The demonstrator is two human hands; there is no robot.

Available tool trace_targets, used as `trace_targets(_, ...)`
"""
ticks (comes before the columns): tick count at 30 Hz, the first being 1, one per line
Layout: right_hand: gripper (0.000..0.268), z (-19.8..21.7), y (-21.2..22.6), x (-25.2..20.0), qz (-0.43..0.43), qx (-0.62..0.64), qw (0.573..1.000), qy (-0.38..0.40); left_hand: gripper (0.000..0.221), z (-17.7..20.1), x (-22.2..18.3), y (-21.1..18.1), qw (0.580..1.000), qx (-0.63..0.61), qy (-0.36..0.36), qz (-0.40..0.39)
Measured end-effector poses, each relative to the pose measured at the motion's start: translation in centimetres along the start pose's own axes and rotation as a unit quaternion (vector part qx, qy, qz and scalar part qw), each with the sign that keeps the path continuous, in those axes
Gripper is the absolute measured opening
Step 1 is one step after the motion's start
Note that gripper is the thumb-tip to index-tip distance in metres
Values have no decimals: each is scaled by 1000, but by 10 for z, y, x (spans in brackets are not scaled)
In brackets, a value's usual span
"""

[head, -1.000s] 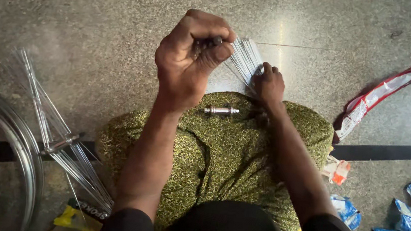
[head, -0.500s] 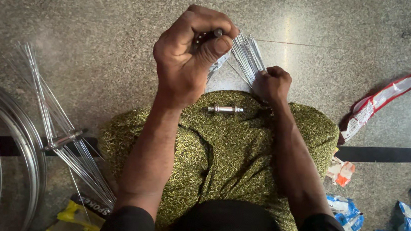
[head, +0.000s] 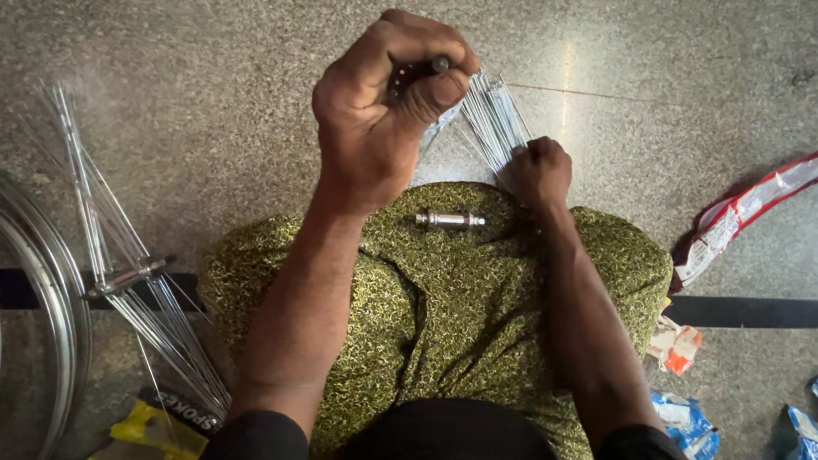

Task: The person inserts numerous metal spokes into the holes of a bicycle wheel hub by hand, organizing them into a radial pattern.

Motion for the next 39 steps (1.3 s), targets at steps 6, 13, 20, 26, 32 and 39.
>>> trace_targets(6, 17, 8, -15, 0, 8, 93, 994, -61, 17, 0, -2, 2, 1000, 15, 1, 4)
trace_targets(13, 24, 5, 8, -1, 179, -35, 978, -104, 20, -2, -3, 2, 1000, 24, 8, 11)
trace_targets(20, 25, 25, -13, 9, 122, 75, 972, -183, 21, 0, -3, 5, 1000, 26, 1, 7)
trace_targets(26, 29, 41, -10, 11, 126, 135, 951, -246, 19, -1, -3, 5, 1000, 30, 1, 3)
trace_targets(32, 29, 16, 6, 0, 175, 99, 974, -101, 20, -2, -4, 3, 999, 36, 2, 8)
trace_targets(39, 13, 51, 19, -1, 194, 64, 966, -162, 21, -2, -2, 2, 998, 62, 13, -7)
Point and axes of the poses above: each hand's wrist, its own x-axis towards the middle knuckle, its own z-axis out of the back of the hand, y = z × x, the point moved 7 cm from there along x, towards the middle knuckle, and after that the axes turned 9 degrees about -y, right-handed, at the moved point
